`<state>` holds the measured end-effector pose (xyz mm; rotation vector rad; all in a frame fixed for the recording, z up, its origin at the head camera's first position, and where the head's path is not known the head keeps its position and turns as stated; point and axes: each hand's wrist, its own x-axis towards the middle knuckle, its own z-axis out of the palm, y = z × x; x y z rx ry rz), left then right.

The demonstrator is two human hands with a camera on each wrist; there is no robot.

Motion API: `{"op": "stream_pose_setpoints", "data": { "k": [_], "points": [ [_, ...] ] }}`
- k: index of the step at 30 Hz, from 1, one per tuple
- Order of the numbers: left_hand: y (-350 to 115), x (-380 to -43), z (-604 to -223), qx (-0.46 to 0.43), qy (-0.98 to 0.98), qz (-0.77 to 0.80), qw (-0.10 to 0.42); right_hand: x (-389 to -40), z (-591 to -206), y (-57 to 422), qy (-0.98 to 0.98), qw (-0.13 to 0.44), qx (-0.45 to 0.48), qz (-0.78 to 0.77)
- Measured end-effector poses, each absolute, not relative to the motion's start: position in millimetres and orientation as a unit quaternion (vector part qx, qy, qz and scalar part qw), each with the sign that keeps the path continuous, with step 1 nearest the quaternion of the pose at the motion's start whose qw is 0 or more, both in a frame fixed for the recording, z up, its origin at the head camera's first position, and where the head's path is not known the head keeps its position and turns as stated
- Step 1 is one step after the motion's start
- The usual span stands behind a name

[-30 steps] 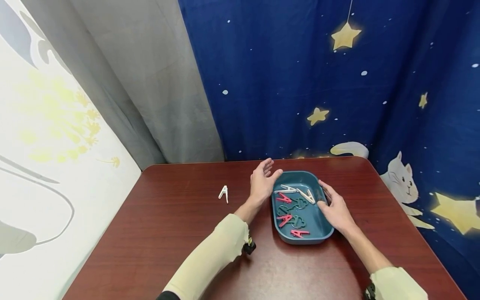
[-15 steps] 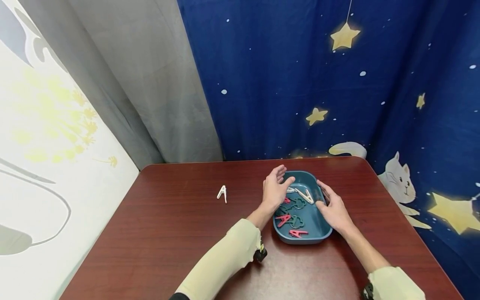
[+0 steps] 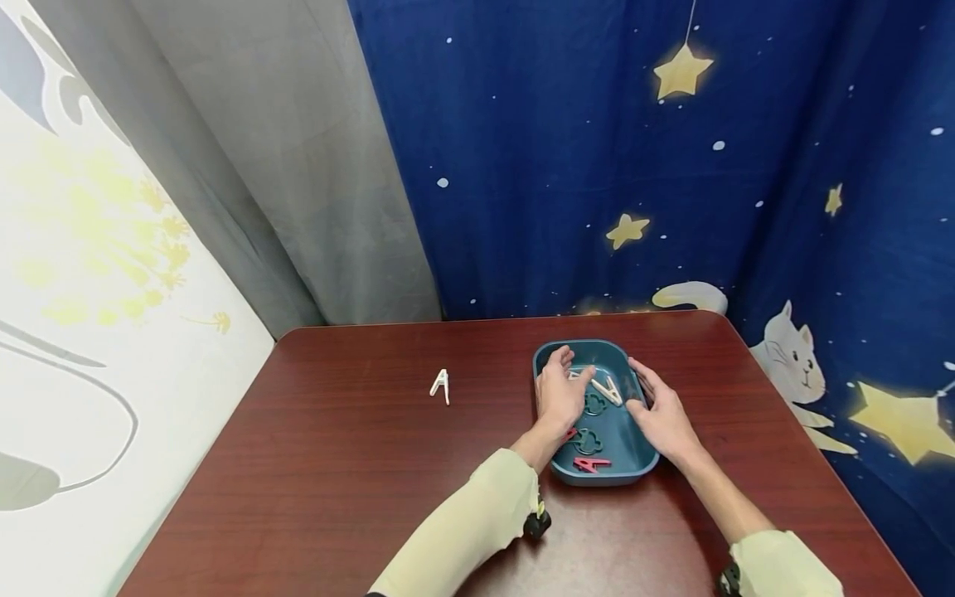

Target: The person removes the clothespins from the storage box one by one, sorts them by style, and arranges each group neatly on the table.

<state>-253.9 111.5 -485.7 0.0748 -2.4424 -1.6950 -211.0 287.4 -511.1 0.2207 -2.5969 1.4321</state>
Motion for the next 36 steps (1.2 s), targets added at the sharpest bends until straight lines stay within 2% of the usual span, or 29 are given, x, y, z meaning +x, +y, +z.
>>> {"op": "stream_pose_setpoints", "data": {
  "k": [4, 17, 36],
  "points": [
    [114.2, -251.3, -489.4, 0.029, -0.822, -0.562, 0.091, -211.4, -512.2, 287.8, -0.870, 0.085, 0.076, 0.481],
    [118.4, -252.5, -491.9, 0.045, -0.856, -0.512, 0.064, -210.9, -511.3, 288.8, -0.867, 0.087, 0.079, 0.484],
    [120.4, -253.5, -496.2, 0.044, -0.857, -0.509, 0.071, -210.7, -509.2, 286.8, -0.865, 0.092, 0.078, 0.487]
  ]
}}
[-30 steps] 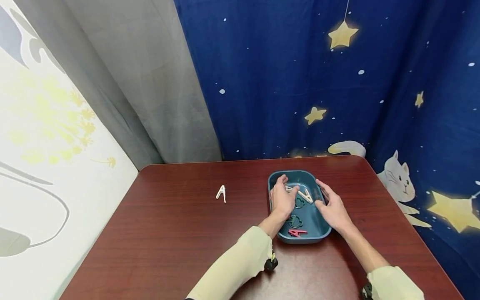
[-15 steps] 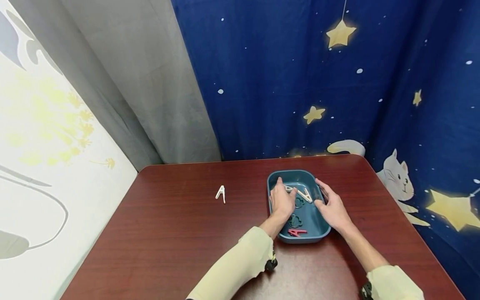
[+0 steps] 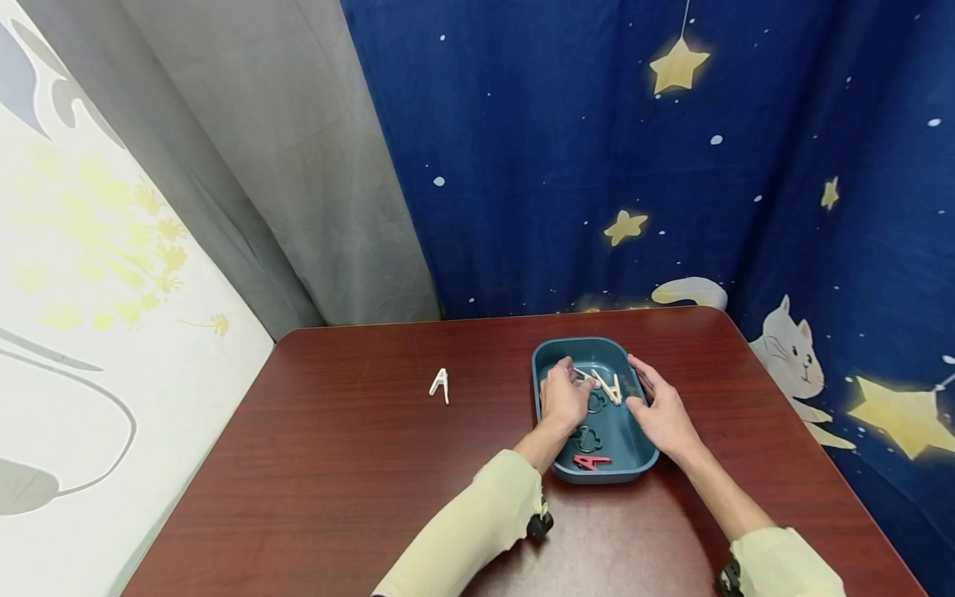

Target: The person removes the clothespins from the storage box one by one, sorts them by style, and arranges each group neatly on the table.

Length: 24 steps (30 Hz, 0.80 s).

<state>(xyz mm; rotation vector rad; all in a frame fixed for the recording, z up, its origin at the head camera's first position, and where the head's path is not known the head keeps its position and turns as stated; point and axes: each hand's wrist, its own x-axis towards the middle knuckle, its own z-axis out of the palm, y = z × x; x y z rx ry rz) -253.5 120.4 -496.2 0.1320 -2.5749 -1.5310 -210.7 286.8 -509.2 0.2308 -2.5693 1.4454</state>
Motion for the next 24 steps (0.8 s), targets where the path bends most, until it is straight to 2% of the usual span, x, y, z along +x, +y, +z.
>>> {"op": "stream_pose_setpoints", "data": {
  "k": [9, 17, 24],
  "points": [
    [121.0, -254.9, -500.2, 0.036, -0.861, -0.497, 0.103, -211.3, -510.7, 287.1, -0.868, 0.091, 0.072, 0.483],
    [122.2, -255.0, -499.9, 0.052, -0.883, -0.460, 0.074, -212.1, -511.7, 286.6, -0.867, 0.095, 0.072, 0.483],
    [125.0, -258.9, -506.3, 0.051, -0.897, -0.428, 0.096, -212.9, -513.0, 287.6, -0.869, 0.095, 0.074, 0.479]
  ]
}}
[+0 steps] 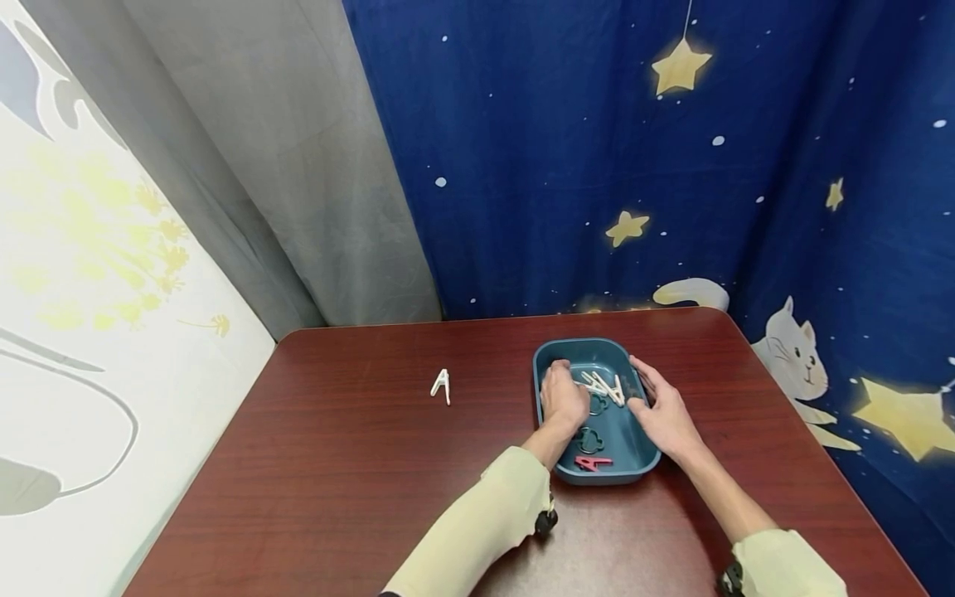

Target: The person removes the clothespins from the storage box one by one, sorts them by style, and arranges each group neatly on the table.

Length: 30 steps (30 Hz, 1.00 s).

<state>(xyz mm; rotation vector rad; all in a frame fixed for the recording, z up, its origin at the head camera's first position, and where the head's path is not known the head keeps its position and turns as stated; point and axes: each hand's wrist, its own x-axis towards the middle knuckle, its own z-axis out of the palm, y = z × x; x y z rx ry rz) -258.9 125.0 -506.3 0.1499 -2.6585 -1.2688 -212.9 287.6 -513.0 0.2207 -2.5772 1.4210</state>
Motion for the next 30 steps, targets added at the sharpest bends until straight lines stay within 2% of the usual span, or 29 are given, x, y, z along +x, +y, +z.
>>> {"op": "stream_pose_setpoints", "data": {
  "k": [14, 30],
  "points": [
    [126, -260, -519, -0.001, -0.904, -0.379, 0.197, -213, -513, 288, -0.866, 0.091, 0.080, 0.486],
    [122, -255, -512, -0.018, -0.907, -0.390, 0.159, -213, -514, 287, -0.865, 0.091, 0.072, 0.488]
  ]
}}
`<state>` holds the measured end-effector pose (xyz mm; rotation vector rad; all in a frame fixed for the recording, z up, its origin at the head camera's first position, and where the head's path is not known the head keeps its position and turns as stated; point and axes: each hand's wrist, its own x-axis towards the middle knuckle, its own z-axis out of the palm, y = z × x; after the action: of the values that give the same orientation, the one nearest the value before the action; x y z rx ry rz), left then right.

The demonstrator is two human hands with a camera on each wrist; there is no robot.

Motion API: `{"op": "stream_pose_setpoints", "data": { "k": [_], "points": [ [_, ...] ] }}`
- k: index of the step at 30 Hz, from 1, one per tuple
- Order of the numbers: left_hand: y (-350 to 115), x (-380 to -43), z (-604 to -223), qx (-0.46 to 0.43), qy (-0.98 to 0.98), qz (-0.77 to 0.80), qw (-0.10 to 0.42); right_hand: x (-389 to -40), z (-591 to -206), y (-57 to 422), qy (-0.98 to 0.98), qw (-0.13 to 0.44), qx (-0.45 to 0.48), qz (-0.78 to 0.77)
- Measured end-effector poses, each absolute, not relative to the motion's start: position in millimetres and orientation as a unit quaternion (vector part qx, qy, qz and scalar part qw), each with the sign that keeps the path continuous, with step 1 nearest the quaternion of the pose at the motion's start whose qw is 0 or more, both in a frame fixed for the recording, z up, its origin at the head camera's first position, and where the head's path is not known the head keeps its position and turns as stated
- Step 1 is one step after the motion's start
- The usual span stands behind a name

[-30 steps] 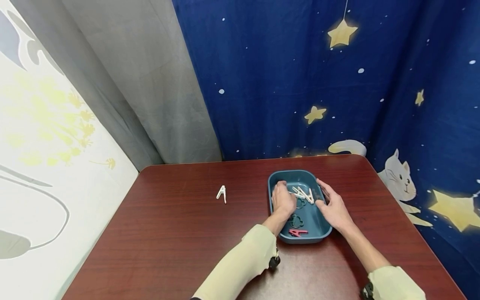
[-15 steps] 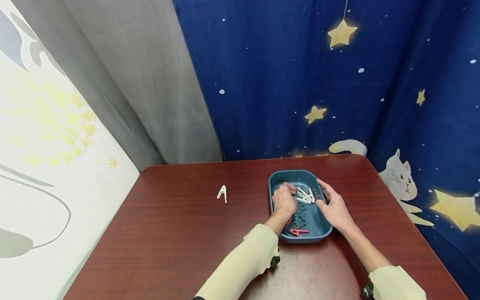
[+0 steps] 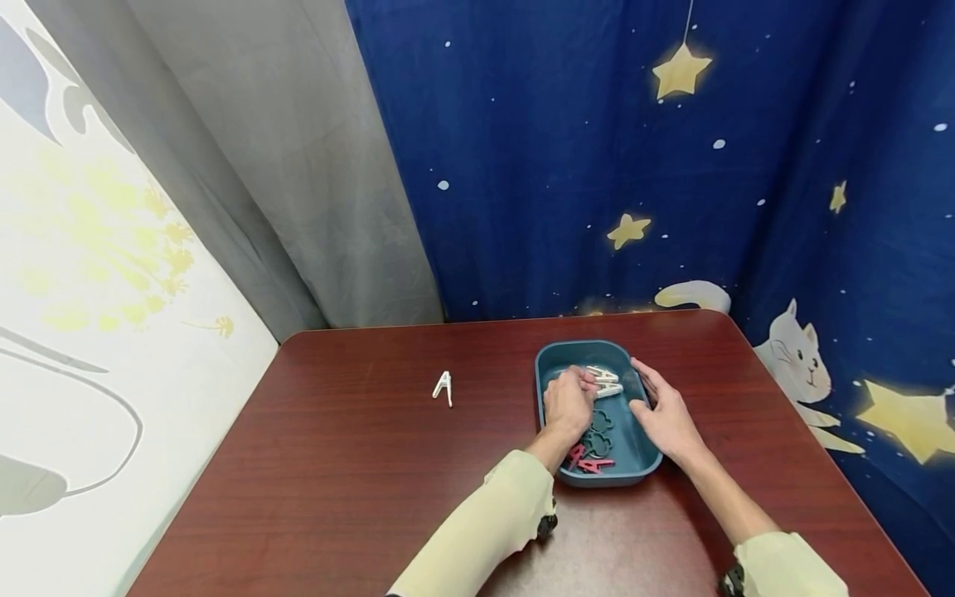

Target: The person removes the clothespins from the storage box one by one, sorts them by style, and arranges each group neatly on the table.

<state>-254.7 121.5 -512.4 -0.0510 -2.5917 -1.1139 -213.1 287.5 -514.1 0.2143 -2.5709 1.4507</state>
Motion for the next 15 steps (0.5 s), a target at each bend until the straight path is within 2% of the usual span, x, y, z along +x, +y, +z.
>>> {"op": "stream_pose_setpoints", "data": {
  "k": [10, 15],
  "points": [
    [121.9, -257.1, -508.4, -0.016, -0.895, -0.424, 0.138, -212.5, -513.9, 287.2, -0.865, 0.089, 0.066, 0.490],
    [120.7, -257.2, -506.4, -0.035, -0.880, -0.449, 0.154, -212.8, -514.2, 287.3, -0.864, 0.091, 0.069, 0.491]
  ]
}}
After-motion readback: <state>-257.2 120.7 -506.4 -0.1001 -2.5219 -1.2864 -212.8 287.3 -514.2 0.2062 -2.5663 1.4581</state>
